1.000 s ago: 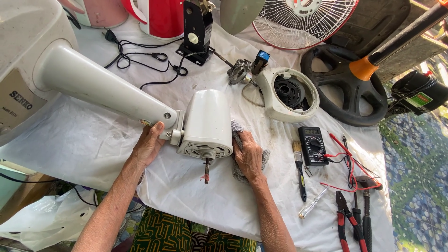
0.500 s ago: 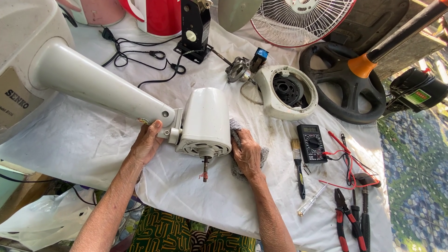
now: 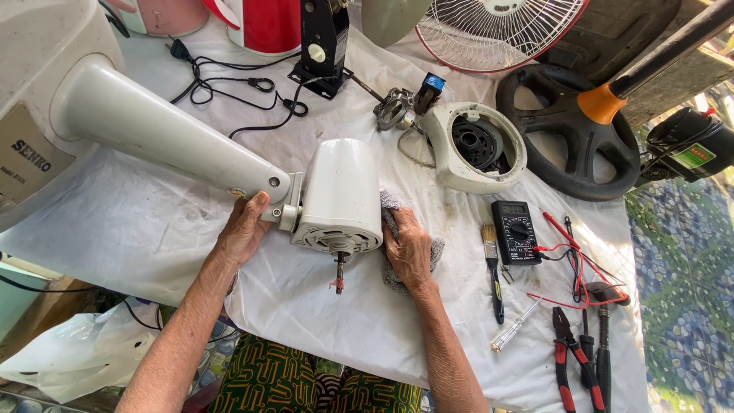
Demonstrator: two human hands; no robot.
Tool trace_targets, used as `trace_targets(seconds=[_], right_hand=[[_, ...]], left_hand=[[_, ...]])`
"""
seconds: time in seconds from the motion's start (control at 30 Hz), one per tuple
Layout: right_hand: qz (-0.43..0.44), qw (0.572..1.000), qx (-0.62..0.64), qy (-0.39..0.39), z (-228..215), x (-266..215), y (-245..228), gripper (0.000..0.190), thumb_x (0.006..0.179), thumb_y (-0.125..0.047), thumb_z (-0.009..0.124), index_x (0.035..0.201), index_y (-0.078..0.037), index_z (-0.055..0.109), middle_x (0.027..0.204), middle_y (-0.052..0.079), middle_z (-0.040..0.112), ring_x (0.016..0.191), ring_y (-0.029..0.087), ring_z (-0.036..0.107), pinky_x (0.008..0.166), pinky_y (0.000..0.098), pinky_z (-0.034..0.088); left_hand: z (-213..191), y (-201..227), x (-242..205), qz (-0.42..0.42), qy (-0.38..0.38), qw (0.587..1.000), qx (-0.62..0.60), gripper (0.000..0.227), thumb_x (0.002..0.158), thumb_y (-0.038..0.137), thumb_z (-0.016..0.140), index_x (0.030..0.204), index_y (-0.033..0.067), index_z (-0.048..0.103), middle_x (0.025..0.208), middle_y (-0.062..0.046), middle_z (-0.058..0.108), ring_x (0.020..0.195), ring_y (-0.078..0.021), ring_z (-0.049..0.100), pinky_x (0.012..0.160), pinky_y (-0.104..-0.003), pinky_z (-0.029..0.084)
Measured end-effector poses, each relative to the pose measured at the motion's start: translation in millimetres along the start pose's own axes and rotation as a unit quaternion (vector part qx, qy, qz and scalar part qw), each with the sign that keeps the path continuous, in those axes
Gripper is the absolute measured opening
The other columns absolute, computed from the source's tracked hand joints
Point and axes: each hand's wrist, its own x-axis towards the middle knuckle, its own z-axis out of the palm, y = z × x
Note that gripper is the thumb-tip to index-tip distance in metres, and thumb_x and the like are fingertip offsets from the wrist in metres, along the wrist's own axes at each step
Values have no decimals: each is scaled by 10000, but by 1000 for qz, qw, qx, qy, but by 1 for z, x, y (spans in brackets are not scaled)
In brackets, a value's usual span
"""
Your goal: Cleaning the motor assembly and internal parts of a disassembled electric fan using a cloth.
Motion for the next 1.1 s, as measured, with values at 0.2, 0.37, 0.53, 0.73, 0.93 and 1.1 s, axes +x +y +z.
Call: trace_targets(seconds=[0.2,0.37,0.53,0.73,0.93,1.1], right_hand=[[-3,1000,4,-3,0,-1,2,205,954,-180,687,1142,-103,656,1026,131,674,1039,357,682,894,443,550],[-1,1000,5,-4,5,-2,8,212,956,-185,686,1149,-103,654,1033,130,673,1045,356,680,897,444,549],[2,1000,9,-8,6,-2,10,225,956,-186,686,1162,-100,652,1047,137,673,1053,363,676,903,448,544],[2,1000,6,-5,7,-3,12,214,957,-183,687,1153,-102,655,1044,134,677,1053,356,682,906,442,546],[3,1000,2,-6,5,-3,9,228,961,-184,687,1170,-99,656,1052,136,680,1052,361,681,897,447,549],[7,1000,0,-5,8,-3,14,232,959,-195,687,1174,-115,658,1054,121,679,1056,348,682,895,444,550]], left_hand=[[5,4,-3,2,-3,1000,-5,287,954,226,700,1191,92,608,1199,-16,585,1113,-180,620,1091,-443,500],[-3,-2,2,0,-7,1000,-4,286,957,222,696,1192,84,611,1214,-18,584,1131,-184,617,1100,-451,492],[-1,-2,4,2,-5,1000,-12,331,966,232,685,1225,58,575,1236,-49,580,1137,-206,618,1107,-472,487],[-8,-6,7,0,-11,1000,-7,318,959,234,693,1217,74,598,1248,-41,589,1157,-200,615,1109,-468,486],[-1,1,1,4,-14,1000,-1,378,961,252,681,1285,102,558,1271,-28,584,1158,-204,613,1115,-477,481],[-3,-1,4,6,-25,1000,4,374,970,258,664,1304,120,568,1295,-25,589,1174,-200,612,1113,-470,483]])
